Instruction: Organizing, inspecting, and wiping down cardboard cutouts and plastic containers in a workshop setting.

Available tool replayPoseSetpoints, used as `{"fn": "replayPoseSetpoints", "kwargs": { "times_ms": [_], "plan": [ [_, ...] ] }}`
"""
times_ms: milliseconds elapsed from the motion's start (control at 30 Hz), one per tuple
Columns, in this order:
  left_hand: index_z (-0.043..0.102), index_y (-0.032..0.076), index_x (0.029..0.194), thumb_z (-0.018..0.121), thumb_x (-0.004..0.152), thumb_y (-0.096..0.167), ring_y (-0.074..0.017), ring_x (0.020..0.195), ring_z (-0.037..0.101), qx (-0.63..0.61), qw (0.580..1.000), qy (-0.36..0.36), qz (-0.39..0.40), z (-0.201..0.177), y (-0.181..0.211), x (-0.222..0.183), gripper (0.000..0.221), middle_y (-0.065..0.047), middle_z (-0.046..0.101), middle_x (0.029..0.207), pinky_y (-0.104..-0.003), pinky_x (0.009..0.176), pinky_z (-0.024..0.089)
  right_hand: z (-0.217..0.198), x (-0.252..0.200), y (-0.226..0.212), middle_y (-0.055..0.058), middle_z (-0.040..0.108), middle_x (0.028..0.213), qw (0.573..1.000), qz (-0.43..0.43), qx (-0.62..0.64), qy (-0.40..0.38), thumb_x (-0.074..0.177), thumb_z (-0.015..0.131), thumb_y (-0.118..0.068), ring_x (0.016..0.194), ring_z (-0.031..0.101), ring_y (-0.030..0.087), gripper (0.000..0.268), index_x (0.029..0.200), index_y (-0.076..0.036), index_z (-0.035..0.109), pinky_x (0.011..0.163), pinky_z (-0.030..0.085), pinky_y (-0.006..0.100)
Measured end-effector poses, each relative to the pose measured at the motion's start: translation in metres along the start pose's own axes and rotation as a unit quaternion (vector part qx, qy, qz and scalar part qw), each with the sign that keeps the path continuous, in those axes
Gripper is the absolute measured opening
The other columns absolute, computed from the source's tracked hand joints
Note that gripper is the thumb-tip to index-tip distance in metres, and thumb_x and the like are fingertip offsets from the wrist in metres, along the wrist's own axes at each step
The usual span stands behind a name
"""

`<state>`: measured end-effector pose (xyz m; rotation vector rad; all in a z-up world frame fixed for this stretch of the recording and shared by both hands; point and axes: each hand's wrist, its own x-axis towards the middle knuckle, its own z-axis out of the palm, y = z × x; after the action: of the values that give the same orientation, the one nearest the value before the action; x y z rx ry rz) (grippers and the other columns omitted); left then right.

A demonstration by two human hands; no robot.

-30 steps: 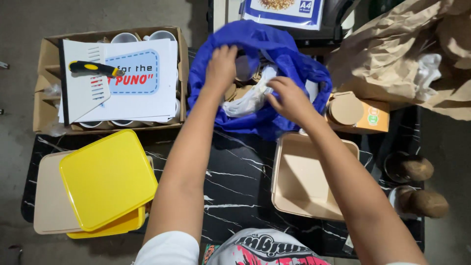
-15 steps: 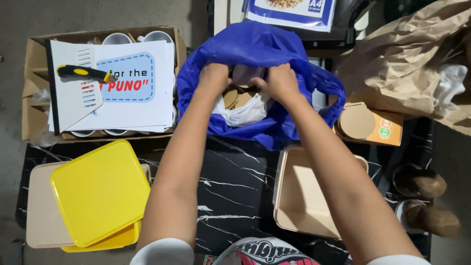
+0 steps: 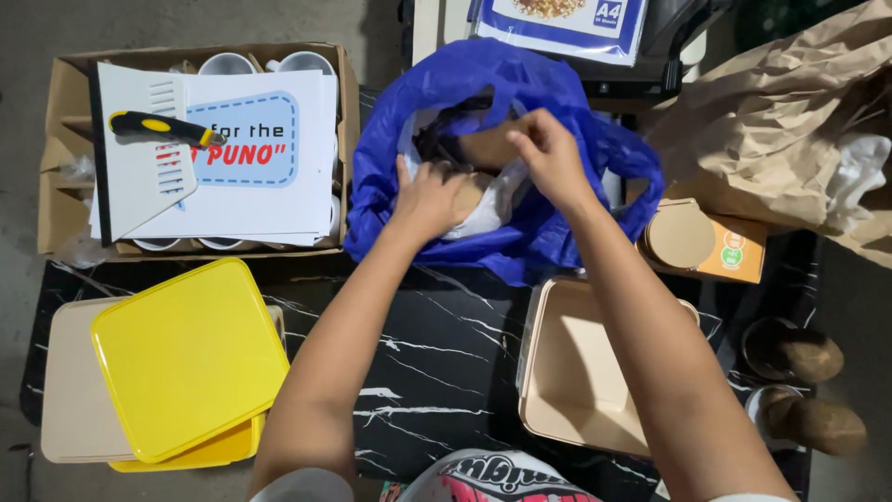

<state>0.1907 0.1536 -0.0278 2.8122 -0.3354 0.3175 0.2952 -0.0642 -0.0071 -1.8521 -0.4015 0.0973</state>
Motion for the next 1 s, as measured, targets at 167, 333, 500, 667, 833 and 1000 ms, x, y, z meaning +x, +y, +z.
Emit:
{"fn": "replayPoseSetpoints", "kwargs": {
  "times_ms": [167,333,500,667,833,1000],
  "plan": [
    [0.064,0.017,0.135,0.079,0.073,0.054,-0.0392,0.13,0.042,-0.011,0.986,-0.144,-0.085,0.004,0.012,0.022,0.074,-0.013,0.048,0.143,-0.086,0.103,0.012,-0.003,-0.002,0.01,0.0,0.066,0.096,0.966,0.109,0.225,-0.067,0.106,0.063,-0.016,0.086,0.061,0.01,0.008,0.111,-0.009,0.063,0.077,0.052,0.031],
    [0.075,0.012,0.119,0.08,0.079,0.062,-0.0358,0.14,0.038,0.045,0.954,-0.273,-0.116,0.019,0.013,0.03,0.064,-0.009,0.047,0.152,-0.081,0.112,0.015,-0.026,-0.019,-0.031,0.001,0.066,0.102,0.907,0.227,0.355,-0.02,0.104,0.057,-0.02,0.089,0.068,0.015,0.014,0.116,-0.014,0.06,0.078,0.061,0.044],
    [0.071,0.015,0.123,0.075,0.078,0.024,-0.0383,0.138,0.037,-0.01,0.945,-0.312,-0.1,0.012,0.027,0.027,0.046,-0.004,0.058,0.141,-0.091,0.104,0.013,-0.05,-0.058,-0.039,0.006,0.067,0.119,0.869,0.261,0.419,-0.044,0.103,0.056,-0.014,0.104,0.067,0.023,0.03,0.133,-0.014,0.057,0.078,0.058,0.045],
    [0.075,0.017,0.119,0.08,0.07,0.011,-0.0408,0.143,0.031,0.063,0.908,-0.399,-0.115,0.008,0.043,0.056,0.05,-0.006,0.052,0.145,-0.087,0.105,0.009,-0.067,-0.106,-0.049,0.004,0.066,0.121,0.894,0.241,0.379,-0.001,0.099,0.058,-0.006,0.104,0.065,0.018,0.042,0.14,-0.012,0.053,0.08,0.056,0.036],
    [0.076,0.015,0.119,0.079,0.073,0.013,-0.0414,0.144,0.034,0.09,0.888,-0.442,-0.088,-0.017,0.049,0.061,0.046,-0.008,0.063,0.137,-0.09,0.104,0.006,-0.094,-0.152,-0.052,0.002,0.063,0.119,0.914,0.22,0.338,0.048,0.098,0.06,-0.002,0.097,0.062,0.012,0.044,0.142,-0.009,0.054,0.076,0.051,0.028],
    [0.075,0.028,0.118,0.073,0.073,0.013,-0.0357,0.127,0.052,-0.045,0.971,-0.225,-0.059,0.007,0.01,0.026,0.047,-0.002,0.07,0.125,-0.092,0.101,0.011,-0.108,-0.178,-0.045,0.003,0.066,0.115,0.912,0.197,0.354,0.059,0.099,0.064,-0.002,0.091,0.061,0.01,0.039,0.137,-0.004,0.056,0.072,0.048,0.024]
  ]
}}
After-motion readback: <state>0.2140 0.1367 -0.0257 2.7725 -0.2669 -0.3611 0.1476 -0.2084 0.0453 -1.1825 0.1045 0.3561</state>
